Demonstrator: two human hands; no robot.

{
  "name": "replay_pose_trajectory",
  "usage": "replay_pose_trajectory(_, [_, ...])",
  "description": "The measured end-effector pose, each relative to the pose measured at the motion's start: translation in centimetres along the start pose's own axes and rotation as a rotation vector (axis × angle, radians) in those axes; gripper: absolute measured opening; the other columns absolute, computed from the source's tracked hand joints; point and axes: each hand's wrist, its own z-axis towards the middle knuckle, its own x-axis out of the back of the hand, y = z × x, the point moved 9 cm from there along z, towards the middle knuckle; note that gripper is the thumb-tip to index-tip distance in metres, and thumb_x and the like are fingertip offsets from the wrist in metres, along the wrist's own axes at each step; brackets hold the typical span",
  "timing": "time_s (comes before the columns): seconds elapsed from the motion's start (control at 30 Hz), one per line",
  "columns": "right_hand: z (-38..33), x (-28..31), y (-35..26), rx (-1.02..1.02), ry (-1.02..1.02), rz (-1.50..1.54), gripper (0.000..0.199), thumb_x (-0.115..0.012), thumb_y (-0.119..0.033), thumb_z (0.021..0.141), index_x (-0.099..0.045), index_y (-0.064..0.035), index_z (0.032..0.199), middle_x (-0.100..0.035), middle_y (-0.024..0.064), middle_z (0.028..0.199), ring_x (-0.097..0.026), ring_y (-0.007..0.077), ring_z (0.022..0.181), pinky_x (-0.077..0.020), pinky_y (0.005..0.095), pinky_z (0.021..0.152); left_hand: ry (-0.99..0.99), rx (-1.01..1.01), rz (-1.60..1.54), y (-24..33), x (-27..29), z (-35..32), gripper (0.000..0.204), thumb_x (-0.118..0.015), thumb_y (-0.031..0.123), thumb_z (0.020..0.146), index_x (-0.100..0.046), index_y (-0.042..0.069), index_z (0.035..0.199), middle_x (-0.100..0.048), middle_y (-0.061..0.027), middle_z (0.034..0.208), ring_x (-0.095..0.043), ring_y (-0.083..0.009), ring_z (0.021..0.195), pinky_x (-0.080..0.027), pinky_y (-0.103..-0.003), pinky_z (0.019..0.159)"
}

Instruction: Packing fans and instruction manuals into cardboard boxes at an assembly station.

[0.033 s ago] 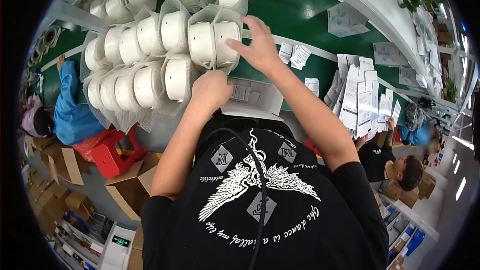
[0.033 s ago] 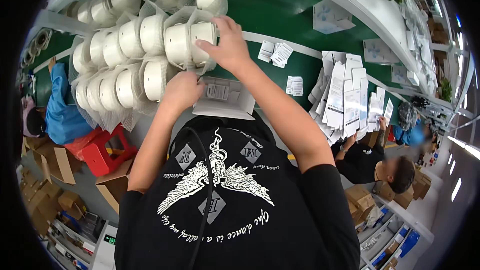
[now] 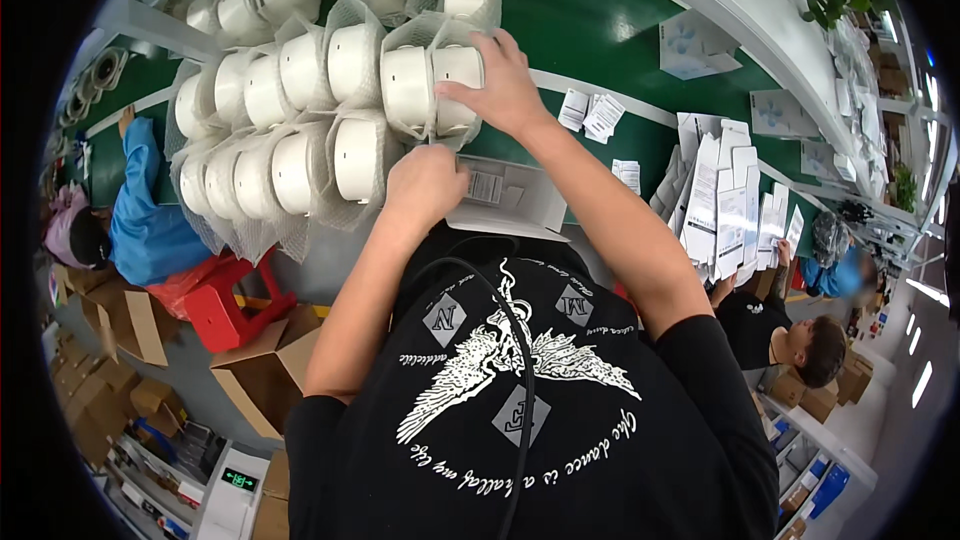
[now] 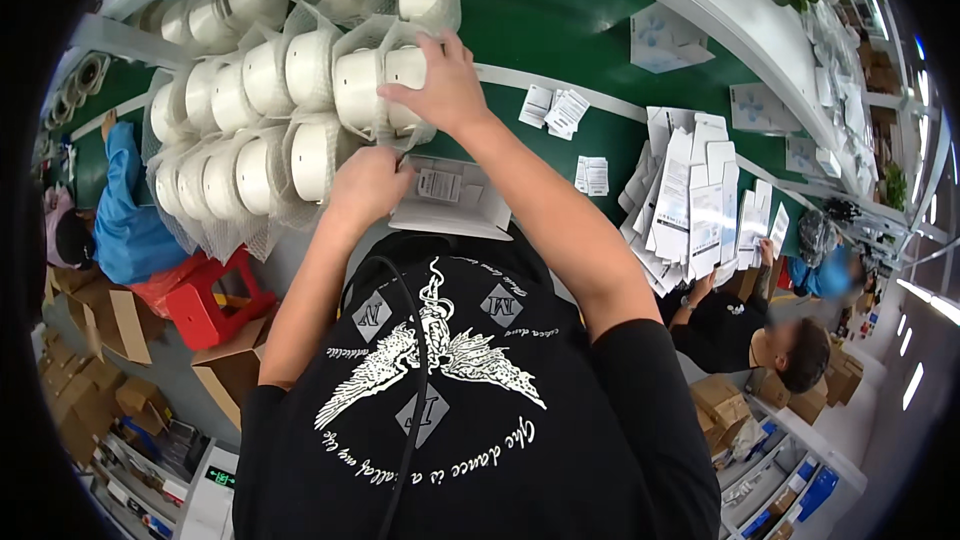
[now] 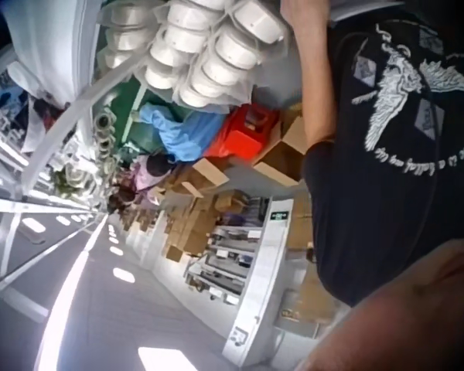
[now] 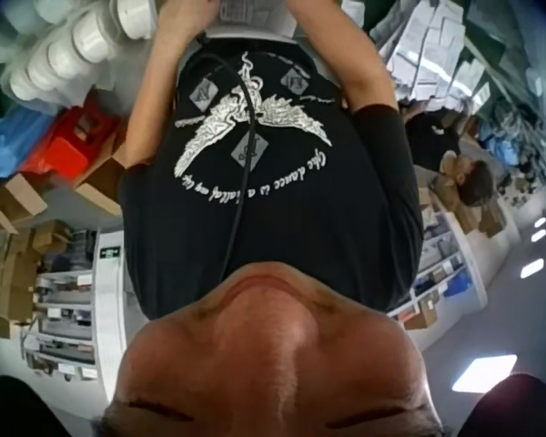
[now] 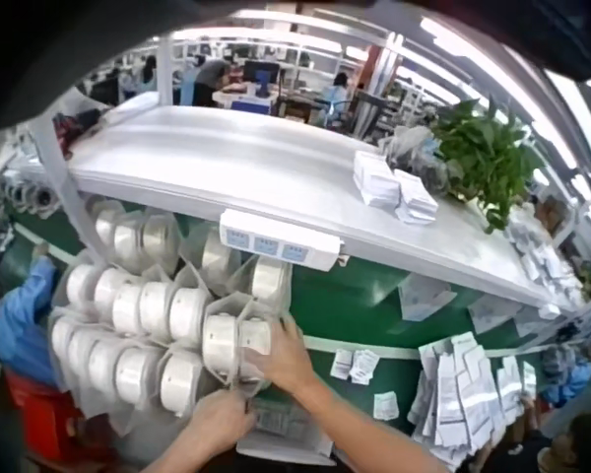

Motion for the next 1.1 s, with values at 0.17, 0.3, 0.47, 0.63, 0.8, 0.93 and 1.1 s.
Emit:
replay_pose_trajectory(0.17, [-0.2, -5.3, 1.3, -0.113, -0.313, -0.160, 0.104, -0.087, -0.059, 0.079, -0.044, -0.0044, 0.157, -0.030, 0.0335, 0.164, -0.041, 0.0489, 0.147, -0.0402, 0.0500, 0.121, 0.116, 0.087, -0.121, -2.1, -0.9, -3.0, 0.044, -0.066, 0.037, 0.092, -0.072, -0.006, 0.102, -0.073, -0.0310, 0.096, -0.070, -0.0503, 0.096, -0.055, -0.057, 0.087])
replay_pose_trajectory(0.3, [-0.6, -4.0, 7.3, -0.223, -0.203, -0.074, 0.107, -0.092, -0.051, 0.076, -0.043, -0.0013, 0.157, -0.048, 0.0293, 0.152, -0.052, 0.0424, 0.140, -0.0475, 0.0472, 0.114, 0.116, 0.092, -0.193, -2.8, -1.6, -3.9, 0.048, -0.065, 0.041, 0.095, -0.071, -0.006, 0.101, -0.072, -0.0324, 0.094, -0.070, -0.0507, 0.096, -0.055, -0.058, 0.087])
replay_pose_trajectory(0.47, [-2.7, -0.8, 14.6, -0.593, -0.132, 0.669, 0.091, -0.086, -0.017, 0.086, -0.035, -0.0006, 0.160, -0.064, 0.0166, 0.135, -0.064, 0.0270, 0.124, -0.0551, 0.0399, 0.102, 0.094, 0.028, -0.158, -1.3, -2.0, -2.6, 0.050, -0.063, 0.043, 0.098, -0.069, -0.006, 0.098, -0.072, -0.0329, 0.093, -0.070, -0.0509, 0.095, -0.055, -0.058, 0.087])
replay_pose_trajectory(0.63, [-8.1, 11.9, 5.1, -0.309, 0.070, 1.184, 0.068, -0.077, 0.004, 0.090, -0.048, 0.0040, 0.151, -0.067, 0.0124, 0.135, -0.067, 0.0211, 0.118, -0.0575, 0.0402, 0.100, 0.042, -0.011, -0.050, -0.4, -1.3, -1.1, 0.044, -0.065, 0.037, 0.096, -0.074, -0.005, 0.105, -0.075, -0.0285, 0.095, -0.073, -0.0460, 0.095, -0.057, -0.055, 0.089])
replay_pose_trajectory(0.8, [-12.9, 17.7, -1.0, -0.094, -0.190, 0.446, 0.071, -0.080, -0.003, 0.083, -0.059, -0.0127, 0.151, -0.062, 0.0176, 0.140, -0.066, 0.0308, 0.124, -0.0561, 0.0420, 0.103, 0.129, -0.298, 0.039, -0.9, -2.8, 1.6, 0.042, -0.066, 0.034, 0.093, -0.074, -0.007, 0.102, -0.074, -0.0291, 0.094, -0.072, -0.0471, 0.095, -0.057, -0.056, 0.088])
replay_pose_trajectory(0.93, [-14.9, 11.6, -0.8, 0.053, -0.522, -0.155, 0.075, -0.082, -0.016, 0.076, -0.064, -0.0290, 0.148, -0.055, 0.0224, 0.147, -0.062, 0.0432, 0.125, -0.0540, 0.0495, 0.105, 0.052, -0.295, -0.366, -1.2, -1.7, 3.8, 0.040, -0.066, 0.030, 0.091, -0.072, -0.008, 0.099, -0.073, -0.0296, 0.094, -0.070, -0.0494, 0.093, -0.056, -0.056, 0.085])
replay_pose_trajectory(1.1, [-12.2, 6.5, -2.1, 0.440, -0.211, -0.528, 0.067, -0.077, -0.020, 0.084, -0.062, -0.0298, 0.148, -0.058, 0.0200, 0.135, -0.065, 0.0414, 0.120, -0.0578, 0.0497, 0.096, 0.091, -0.349, -0.024, 2.4, -0.7, 3.8, 0.040, -0.068, 0.031, 0.096, -0.072, -0.008, 0.105, -0.075, -0.0197, 0.087, -0.069, -0.0398, 0.076, -0.053, -0.049, 0.072])
